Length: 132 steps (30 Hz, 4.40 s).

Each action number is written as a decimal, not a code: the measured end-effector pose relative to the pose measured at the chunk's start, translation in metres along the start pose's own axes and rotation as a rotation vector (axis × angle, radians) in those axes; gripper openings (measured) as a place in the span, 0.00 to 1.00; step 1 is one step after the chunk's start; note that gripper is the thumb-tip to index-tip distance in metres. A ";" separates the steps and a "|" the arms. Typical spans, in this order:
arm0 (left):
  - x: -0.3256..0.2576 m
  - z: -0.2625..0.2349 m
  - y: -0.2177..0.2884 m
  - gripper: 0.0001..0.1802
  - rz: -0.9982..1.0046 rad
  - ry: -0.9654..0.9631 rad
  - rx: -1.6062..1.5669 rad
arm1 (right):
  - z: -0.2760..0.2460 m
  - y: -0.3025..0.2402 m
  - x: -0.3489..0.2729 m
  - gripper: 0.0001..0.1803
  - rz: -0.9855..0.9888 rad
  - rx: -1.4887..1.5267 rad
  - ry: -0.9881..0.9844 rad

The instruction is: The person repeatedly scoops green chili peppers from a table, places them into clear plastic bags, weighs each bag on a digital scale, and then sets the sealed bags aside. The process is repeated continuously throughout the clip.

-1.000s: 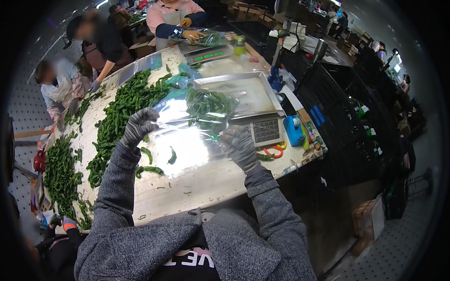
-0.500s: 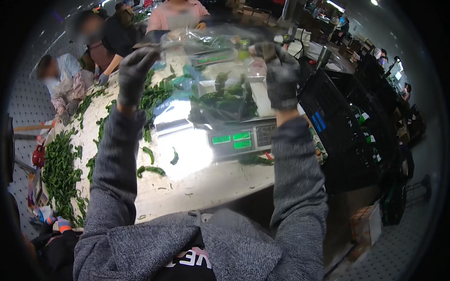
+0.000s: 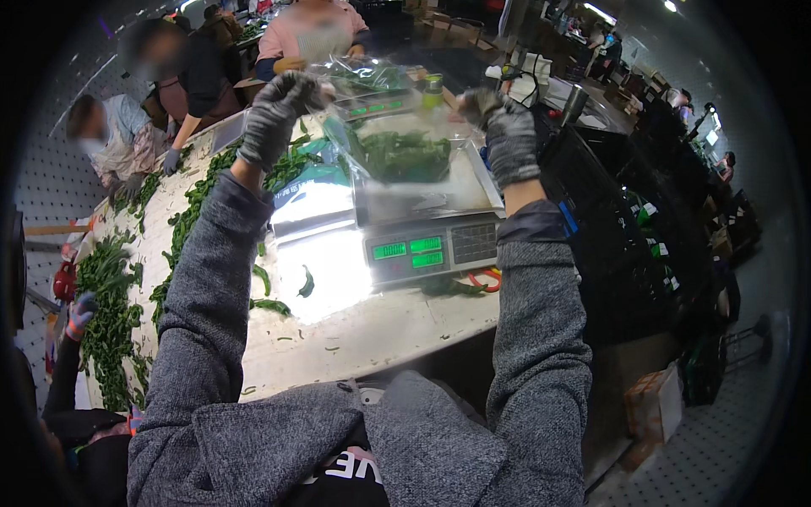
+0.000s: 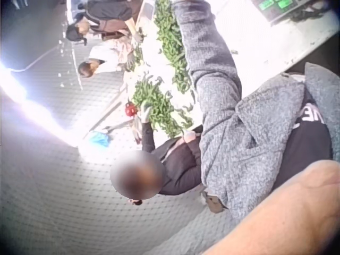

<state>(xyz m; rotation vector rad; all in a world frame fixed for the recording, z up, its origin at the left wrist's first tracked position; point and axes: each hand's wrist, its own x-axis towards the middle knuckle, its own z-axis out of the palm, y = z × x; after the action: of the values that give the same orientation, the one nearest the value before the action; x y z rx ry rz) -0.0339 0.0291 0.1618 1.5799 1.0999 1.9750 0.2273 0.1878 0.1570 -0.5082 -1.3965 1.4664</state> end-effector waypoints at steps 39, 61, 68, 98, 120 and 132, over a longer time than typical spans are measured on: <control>-0.081 0.058 -0.130 0.33 -0.260 -0.862 1.173 | -0.046 0.174 -0.050 0.14 0.412 -1.712 -0.196; -0.164 -0.003 -0.089 0.36 -0.131 -0.590 1.014 | -0.059 0.137 -0.136 0.34 -0.227 -1.224 -0.494; -0.151 0.013 -0.107 0.08 -0.292 0.029 -0.092 | -0.051 0.140 -0.109 0.07 -0.441 -1.159 -0.121; -0.199 0.147 -0.081 0.16 -0.964 0.044 -0.772 | -0.127 0.140 -0.212 0.21 0.371 0.003 0.173; -0.142 0.381 -0.132 0.34 -0.945 -0.230 -0.751 | -0.518 -0.100 0.074 0.21 0.174 -0.081 0.731; -0.174 0.365 -0.133 0.28 -1.165 0.239 -0.657 | -0.678 0.096 0.182 0.31 0.786 -0.929 1.000</control>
<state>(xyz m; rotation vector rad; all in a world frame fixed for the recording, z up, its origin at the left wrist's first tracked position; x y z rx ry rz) 0.3373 0.1106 -0.0293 0.2065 0.9415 1.4179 0.6860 0.6924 -0.0360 -2.2063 -0.9526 0.7124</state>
